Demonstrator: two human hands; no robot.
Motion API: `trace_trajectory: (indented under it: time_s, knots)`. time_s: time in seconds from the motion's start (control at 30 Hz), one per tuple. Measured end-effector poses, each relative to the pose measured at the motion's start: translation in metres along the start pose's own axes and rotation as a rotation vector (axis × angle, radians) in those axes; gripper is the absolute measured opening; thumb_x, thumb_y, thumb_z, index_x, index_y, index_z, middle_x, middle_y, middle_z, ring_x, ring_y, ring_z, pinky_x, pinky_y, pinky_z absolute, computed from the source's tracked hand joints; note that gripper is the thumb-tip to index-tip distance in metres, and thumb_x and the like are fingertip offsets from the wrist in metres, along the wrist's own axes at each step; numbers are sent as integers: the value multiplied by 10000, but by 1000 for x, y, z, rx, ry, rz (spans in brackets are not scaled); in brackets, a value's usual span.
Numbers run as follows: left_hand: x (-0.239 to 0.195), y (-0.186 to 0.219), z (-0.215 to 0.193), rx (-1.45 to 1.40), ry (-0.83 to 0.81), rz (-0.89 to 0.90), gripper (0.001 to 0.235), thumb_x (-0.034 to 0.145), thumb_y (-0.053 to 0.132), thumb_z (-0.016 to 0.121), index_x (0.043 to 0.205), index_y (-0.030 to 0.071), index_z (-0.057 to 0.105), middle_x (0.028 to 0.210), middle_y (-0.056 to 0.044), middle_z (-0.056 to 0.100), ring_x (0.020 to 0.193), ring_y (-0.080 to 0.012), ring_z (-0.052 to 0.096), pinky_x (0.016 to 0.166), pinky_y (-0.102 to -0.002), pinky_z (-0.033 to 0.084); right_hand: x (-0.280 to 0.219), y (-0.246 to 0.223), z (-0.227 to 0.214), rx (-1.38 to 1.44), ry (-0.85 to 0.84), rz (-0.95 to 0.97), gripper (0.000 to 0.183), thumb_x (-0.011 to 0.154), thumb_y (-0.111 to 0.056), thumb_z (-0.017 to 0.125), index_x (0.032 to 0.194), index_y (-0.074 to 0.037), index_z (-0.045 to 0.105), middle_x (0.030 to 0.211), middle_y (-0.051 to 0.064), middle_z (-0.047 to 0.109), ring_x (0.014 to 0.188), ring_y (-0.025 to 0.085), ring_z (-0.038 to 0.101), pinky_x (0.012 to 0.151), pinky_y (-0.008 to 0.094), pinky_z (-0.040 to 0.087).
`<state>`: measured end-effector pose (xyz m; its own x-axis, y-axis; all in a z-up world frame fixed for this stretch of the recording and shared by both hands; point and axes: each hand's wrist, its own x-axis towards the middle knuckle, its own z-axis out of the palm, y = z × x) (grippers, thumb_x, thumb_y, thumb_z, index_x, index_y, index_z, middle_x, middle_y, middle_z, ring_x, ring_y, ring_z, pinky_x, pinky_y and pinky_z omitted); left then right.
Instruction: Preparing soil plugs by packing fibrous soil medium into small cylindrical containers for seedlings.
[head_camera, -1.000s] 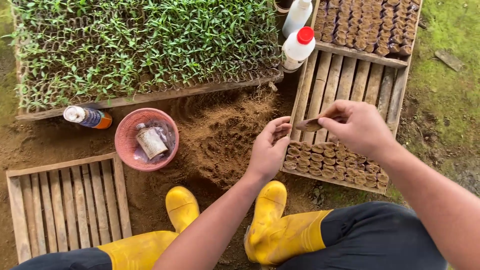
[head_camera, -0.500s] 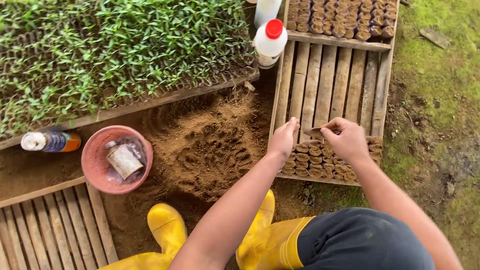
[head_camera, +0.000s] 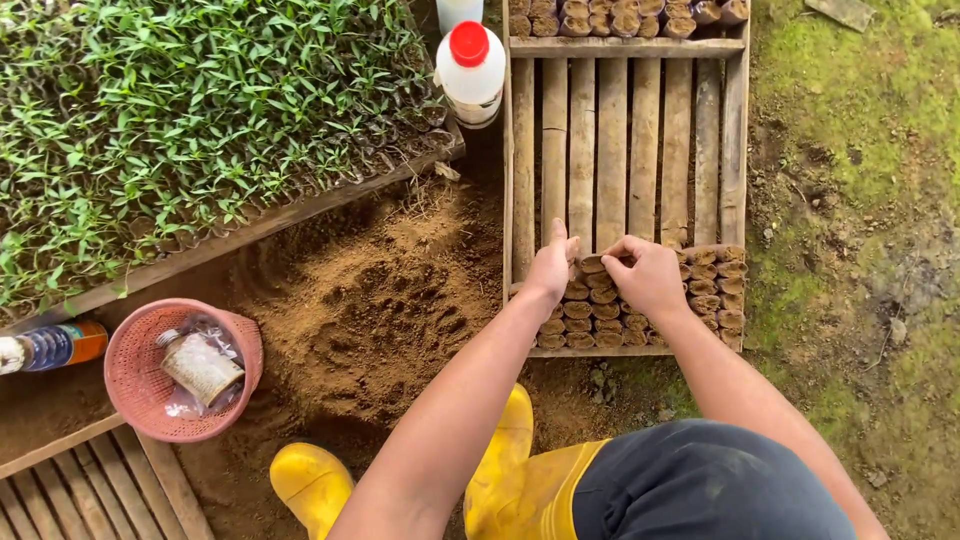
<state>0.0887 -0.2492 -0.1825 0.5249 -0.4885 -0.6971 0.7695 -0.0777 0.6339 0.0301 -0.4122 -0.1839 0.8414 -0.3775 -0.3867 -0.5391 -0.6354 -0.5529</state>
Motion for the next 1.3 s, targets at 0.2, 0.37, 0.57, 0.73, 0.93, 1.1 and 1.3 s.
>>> trace_trajectory:
  time_s: [0.2,0.37,0.57,0.73,0.93,1.1,1.3]
  knots:
    - [-13,12,4,-64,-2,-25,1034,982,765,71,1537,-69,328,1577,-324,323,1511,-423,211,1257,-458,238,-2,-4,-1,44,21,-35,139,839,-109,735,953,-166,792,903,36,776,892,212,733,778,375,575]
    - [5,-6,-1,-97,-36,-13,1063,971,776,53,1528,-90,318,1587,-339,279,1508,-441,189,1260,-462,218,3,7,-3,79,-22,-121,217,871,-51,728,1039,-172,793,955,35,778,872,183,721,789,374,574]
    - [7,-12,-6,-97,-63,7,1061,978,776,76,1533,-102,294,1589,-355,251,1500,-463,176,1254,-480,217,-10,-14,-11,66,-52,-188,218,913,-31,694,1063,-146,801,985,71,787,988,298,716,863,427,565]
    - [-2,-6,-9,-157,-58,39,1091,960,799,96,1541,-110,256,1590,-379,222,1498,-493,148,1258,-514,187,-6,-3,-6,61,-8,-207,171,940,-67,713,1057,-151,805,966,68,784,945,270,728,820,380,576]
    - [-24,11,-34,62,24,169,845,1056,680,225,1463,-5,502,1412,-284,550,1397,-451,429,1172,-501,368,-16,-53,-32,15,-18,-212,156,970,-150,701,1097,-151,793,1002,70,784,940,237,734,807,387,582]
    - [-100,48,-83,98,144,230,664,1063,572,388,1399,35,587,1307,-242,646,1282,-406,586,1076,-500,480,-29,-133,-69,-69,-221,-246,224,916,-153,693,1124,-124,770,1052,88,789,932,258,745,802,413,584]
    - [-200,81,-154,-16,319,312,674,1085,525,280,1366,16,622,1173,-196,687,1100,-290,668,959,-385,525,-47,-251,-78,-194,-425,-348,231,916,-200,667,1117,-160,774,1052,41,809,968,256,756,864,419,582]
